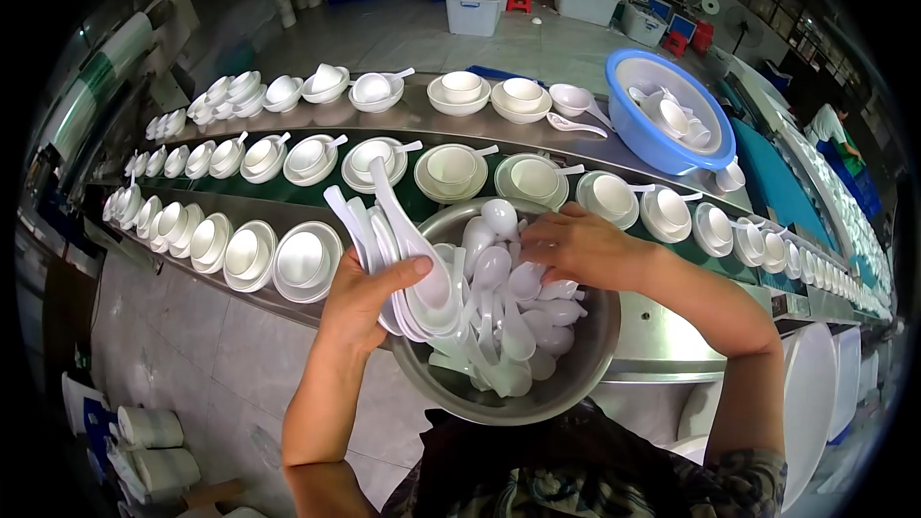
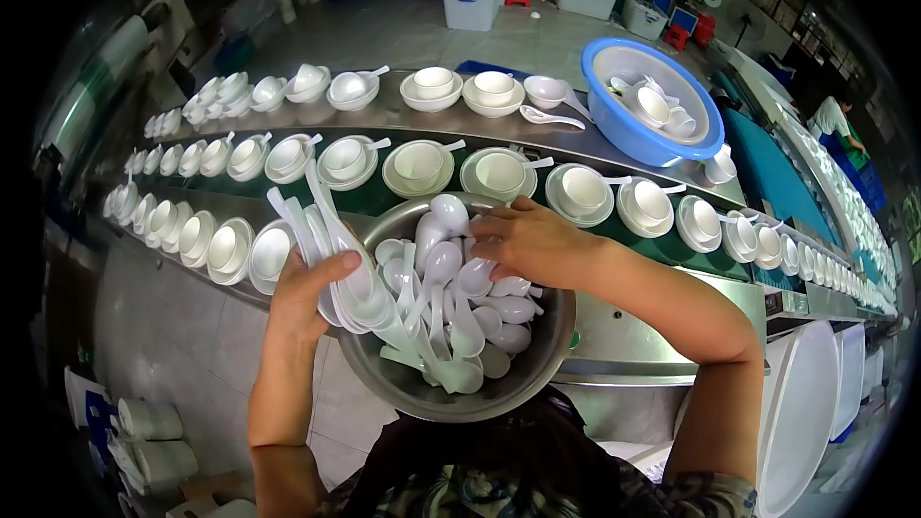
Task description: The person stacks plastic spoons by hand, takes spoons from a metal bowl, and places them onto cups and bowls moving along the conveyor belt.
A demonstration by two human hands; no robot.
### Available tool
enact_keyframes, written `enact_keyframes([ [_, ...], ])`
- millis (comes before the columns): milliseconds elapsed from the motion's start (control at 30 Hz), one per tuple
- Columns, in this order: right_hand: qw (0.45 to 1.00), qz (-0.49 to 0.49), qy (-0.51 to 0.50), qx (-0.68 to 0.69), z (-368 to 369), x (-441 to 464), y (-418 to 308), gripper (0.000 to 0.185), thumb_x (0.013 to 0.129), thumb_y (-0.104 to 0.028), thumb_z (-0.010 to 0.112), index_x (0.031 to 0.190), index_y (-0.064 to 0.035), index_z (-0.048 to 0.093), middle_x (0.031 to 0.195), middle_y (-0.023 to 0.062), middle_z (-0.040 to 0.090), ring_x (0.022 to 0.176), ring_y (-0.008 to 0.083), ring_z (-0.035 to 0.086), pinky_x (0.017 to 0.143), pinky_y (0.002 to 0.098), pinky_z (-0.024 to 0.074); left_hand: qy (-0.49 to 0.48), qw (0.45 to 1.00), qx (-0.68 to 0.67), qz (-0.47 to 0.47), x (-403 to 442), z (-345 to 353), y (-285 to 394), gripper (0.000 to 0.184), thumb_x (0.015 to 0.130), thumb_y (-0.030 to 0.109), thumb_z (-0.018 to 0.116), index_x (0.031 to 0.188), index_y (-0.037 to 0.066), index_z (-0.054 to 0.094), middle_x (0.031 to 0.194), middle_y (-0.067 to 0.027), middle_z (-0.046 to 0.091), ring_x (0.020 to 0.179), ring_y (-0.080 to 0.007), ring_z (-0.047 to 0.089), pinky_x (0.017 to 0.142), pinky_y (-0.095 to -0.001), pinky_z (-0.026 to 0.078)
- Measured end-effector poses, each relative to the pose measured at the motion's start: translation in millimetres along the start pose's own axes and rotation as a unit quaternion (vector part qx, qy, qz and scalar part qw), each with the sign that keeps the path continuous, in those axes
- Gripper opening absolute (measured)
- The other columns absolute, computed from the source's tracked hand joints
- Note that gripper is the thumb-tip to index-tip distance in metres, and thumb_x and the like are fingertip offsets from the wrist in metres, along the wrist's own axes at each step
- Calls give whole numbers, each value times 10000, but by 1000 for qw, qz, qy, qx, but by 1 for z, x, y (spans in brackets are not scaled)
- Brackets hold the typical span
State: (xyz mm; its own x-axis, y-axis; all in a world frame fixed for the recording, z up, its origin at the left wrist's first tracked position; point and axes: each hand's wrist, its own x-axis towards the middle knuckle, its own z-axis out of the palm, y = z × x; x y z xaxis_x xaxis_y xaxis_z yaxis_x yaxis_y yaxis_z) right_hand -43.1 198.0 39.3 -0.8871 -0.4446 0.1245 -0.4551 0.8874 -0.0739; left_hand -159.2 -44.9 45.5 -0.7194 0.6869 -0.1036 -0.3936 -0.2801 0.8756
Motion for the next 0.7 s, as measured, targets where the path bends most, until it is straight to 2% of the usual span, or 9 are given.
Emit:
enact_keyframes([
  [67,1000,-12,-12,-12,-2,4,-3,206,685,-177,629,865,-77,611,927,55,529,947,194,481,835,338,371,3,1000,5,0,1,1,1,283,670,33,695,920,16,563,820,-75,610,715,-149,601,648,-288,500],
  [133,995,7,-87,-50,-4,7,-9,201,661,-163,637,841,-83,595,851,44,507,927,205,481,797,364,379,2,1000,4,-9,3,4,0,288,669,44,702,920,11,565,822,-78,612,718,-150,602,651,-293,500],
  [233,995,-17,-63,-79,-16,7,-14,160,654,-108,607,809,-72,592,817,50,483,907,205,481,793,359,392,-2,1000,13,-4,4,5,1,292,669,50,706,921,8,566,822,-78,612,718,-152,601,651,-295,499],
  [367,993,-64,-77,-57,-25,13,-34,166,678,-116,564,832,-63,600,929,37,518,920,185,484,786,316,414,2,1000,16,-12,4,2,5,292,669,39,703,923,9,563,828,-78,612,720,-156,602,655,-299,500],
  [433,984,-152,-83,-33,-7,16,-42,165,692,-88,544,847,-52,587,964,24,506,922,191,484,779,287,441,12,1000,9,-13,4,2,3,294,669,37,702,924,8,560,831,-78,611,721,-158,603,655,-301,501],
  [533,982,-167,-89,6,8,15,-39,173,703,-72,523,867,-44,572,983,17,498,934,201,481,801,277,449,24,1000,9,-4,1,-1,3,304,668,33,701,932,8,553,837,-78,610,726,-161,605,659,-306,503],
  [567,979,-166,-121,-6,4,16,-40,175,707,-78,517,870,-35,562,971,22,505,940,204,483,782,277,467,29,999,17,2,-1,-2,3,313,667,33,702,939,8,549,840,-78,609,730,-163,606,662,-310,505],
  [700,976,-178,-123,35,13,10,-39,165,708,-80,513,859,-30,560,899,39,523,921,202,494,762,283,475,23,999,-6,-23,-6,-7,7,329,669,20,695,959,10,540,840,-81,609,730,-163,607,655,-309,510],
])
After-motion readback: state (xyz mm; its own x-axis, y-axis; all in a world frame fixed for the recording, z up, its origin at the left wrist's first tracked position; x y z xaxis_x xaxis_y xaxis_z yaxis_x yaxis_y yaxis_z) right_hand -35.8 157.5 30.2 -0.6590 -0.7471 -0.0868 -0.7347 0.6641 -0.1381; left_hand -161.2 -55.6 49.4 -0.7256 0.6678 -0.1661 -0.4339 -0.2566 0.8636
